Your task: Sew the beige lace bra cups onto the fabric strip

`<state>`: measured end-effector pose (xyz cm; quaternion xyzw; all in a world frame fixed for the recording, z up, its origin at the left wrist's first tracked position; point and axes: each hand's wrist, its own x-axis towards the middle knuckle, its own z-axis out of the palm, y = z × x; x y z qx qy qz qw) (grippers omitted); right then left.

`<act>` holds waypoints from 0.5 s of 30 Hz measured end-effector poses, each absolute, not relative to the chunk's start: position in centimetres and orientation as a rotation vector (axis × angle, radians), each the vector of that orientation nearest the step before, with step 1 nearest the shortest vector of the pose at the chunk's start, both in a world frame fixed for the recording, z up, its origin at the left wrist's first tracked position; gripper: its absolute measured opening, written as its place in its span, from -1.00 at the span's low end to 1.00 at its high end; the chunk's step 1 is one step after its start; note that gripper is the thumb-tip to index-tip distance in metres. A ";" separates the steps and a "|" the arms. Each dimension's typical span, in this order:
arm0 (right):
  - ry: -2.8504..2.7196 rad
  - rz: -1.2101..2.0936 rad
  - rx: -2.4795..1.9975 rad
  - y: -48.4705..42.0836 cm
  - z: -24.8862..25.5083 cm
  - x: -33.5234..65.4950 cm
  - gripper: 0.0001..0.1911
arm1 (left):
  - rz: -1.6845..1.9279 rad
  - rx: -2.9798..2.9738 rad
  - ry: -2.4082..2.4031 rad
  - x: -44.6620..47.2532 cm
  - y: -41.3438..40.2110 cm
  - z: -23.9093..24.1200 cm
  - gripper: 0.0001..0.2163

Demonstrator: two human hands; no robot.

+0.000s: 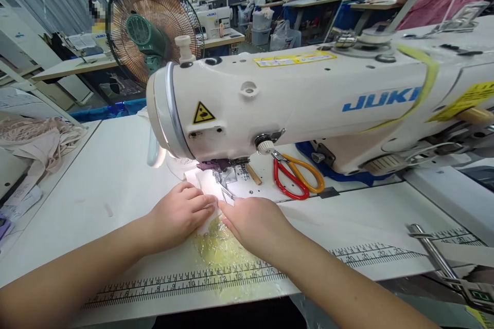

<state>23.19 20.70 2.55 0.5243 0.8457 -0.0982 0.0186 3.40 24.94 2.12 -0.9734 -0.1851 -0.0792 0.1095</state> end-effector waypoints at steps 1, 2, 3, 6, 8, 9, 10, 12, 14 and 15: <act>2.598 -0.297 1.626 20.8 2.7 23.0 -0.66 | -0.244 -2.860 -0.543 3.4 25.2 2.0 -0.78; 2.569 -0.289 1.622 20.9 2.8 22.9 -0.64 | -0.257 -2.864 -0.542 3.4 25.4 2.0 -0.77; 2.542 -0.285 1.619 21.0 3.0 22.7 -0.62 | -0.263 -2.876 -0.543 3.3 25.6 1.9 -0.77; 2.482 -0.288 1.607 21.3 3.4 22.3 -0.59 | -0.259 -2.935 -0.538 3.3 26.1 1.8 -0.74; 2.454 -0.287 1.596 21.4 3.6 22.0 -0.59 | -0.244 -2.961 -0.529 3.2 26.5 1.8 -0.73; 2.434 -0.286 1.593 21.5 3.7 21.9 -0.59 | -0.233 -2.965 -0.525 3.1 26.7 1.8 -0.73; 2.413 -0.288 1.591 21.5 3.8 21.7 -0.57 | -0.225 -2.963 -0.519 3.0 26.9 1.8 -0.73; 2.367 -0.304 1.595 21.6 4.0 21.3 -0.54 | -0.208 -2.959 -0.503 2.9 27.3 1.7 -0.73; 2.318 -0.332 1.610 21.7 4.3 20.8 -0.50 | -0.193 -2.953 -0.482 2.7 27.7 1.7 -0.73; 2.295 -0.350 1.620 21.8 4.5 20.6 -0.48 | -0.182 -2.950 -0.476 2.6 28.0 1.7 -0.73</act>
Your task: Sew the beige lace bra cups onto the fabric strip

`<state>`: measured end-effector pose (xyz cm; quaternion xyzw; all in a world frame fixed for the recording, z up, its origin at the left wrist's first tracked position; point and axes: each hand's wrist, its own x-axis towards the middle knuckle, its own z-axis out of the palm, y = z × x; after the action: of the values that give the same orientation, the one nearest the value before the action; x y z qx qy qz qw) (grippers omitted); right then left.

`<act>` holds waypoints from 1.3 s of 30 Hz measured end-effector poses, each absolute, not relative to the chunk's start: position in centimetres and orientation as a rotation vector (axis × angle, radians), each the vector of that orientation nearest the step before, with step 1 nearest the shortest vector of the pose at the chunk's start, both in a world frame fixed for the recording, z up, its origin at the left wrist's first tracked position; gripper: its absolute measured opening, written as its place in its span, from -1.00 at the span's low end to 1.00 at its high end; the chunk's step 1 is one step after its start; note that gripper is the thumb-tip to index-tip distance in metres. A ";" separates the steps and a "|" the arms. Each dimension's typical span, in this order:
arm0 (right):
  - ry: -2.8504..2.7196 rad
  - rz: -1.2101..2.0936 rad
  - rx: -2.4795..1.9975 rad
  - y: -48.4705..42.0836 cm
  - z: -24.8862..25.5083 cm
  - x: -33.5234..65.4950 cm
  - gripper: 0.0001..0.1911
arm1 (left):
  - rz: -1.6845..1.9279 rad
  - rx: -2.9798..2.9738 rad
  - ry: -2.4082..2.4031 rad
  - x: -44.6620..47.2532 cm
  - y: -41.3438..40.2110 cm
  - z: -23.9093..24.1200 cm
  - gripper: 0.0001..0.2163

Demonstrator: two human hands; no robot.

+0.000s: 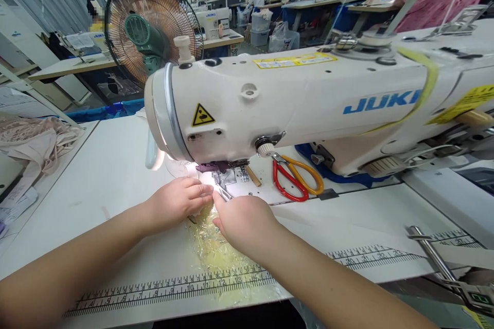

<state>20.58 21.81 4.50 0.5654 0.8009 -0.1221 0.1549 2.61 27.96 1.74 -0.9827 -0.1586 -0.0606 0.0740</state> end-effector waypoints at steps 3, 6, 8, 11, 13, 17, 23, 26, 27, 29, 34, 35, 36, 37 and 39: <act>2.234 -0.397 1.655 22.1 5.0 19.9 -0.43 | -0.129 -2.941 -0.477 2.4 28.6 1.9 -0.71; 2.203 -0.422 1.685 22.4 5.2 19.5 -0.40 | -0.092 -2.939 -0.495 2.4 29.1 2.0 -0.73; 2.206 -0.421 1.696 22.5 5.1 19.3 -0.40 | -0.070 -2.934 -0.522 2.4 29.4 2.1 -0.75; 2.224 -0.397 1.700 22.5 4.8 19.3 -0.40 | -0.013 -2.913 -0.564 2.5 29.9 2.0 -0.76; 2.229 -0.391 1.694 22.2 4.7 19.4 -0.41 | 0.021 -2.894 -0.580 2.4 30.3 1.9 -0.76; 2.405 -0.420 1.655 21.0 4.9 21.1 -0.60 | 0.070 -2.878 -0.607 2.2 31.2 1.6 -0.74; 2.394 -0.306 2.052 21.3 4.1 28.3 -0.69 | 0.012 -2.883 -0.765 2.3 31.8 1.7 -0.74; 2.263 -0.045 2.132 23.0 3.1 31.2 -0.73 | -0.093 -2.881 -0.883 2.3 31.5 1.6 -0.75; 2.228 -0.029 2.108 23.5 2.7 31.8 -0.71 | -0.128 -2.878 -0.918 2.4 31.4 1.6 -0.76; 2.201 -0.046 2.071 24.2 2.2 32.6 -0.67 | -0.167 -2.866 -0.978 2.4 31.2 1.4 -0.73; 2.086 -0.147 2.122 24.8 1.5 33.7 -0.77 | -0.184 -2.852 -1.100 2.1 31.4 0.6 -0.73; 2.028 -0.183 2.144 24.8 1.4 33.9 -0.81 | -0.194 -2.860 -1.115 2.0 31.5 0.4 -0.74; 1.980 -0.225 2.166 24.8 1.4 34.0 -0.84 | -0.199 -2.870 -1.130 1.9 31.7 0.3 -0.74; 1.950 -0.269 2.195 24.9 1.4 34.1 -0.86 | -0.199 -2.885 -1.144 1.8 31.8 0.2 -0.74; 1.936 -0.364 2.267 24.9 1.7 34.2 -0.87 | -0.205 -2.920 -1.179 1.7 31.9 0.0 -0.75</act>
<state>34.24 24.86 1.67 0.7532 0.6429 -0.1208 0.0691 1.71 31.93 -0.02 -0.9252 -0.3737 -0.0651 -0.0070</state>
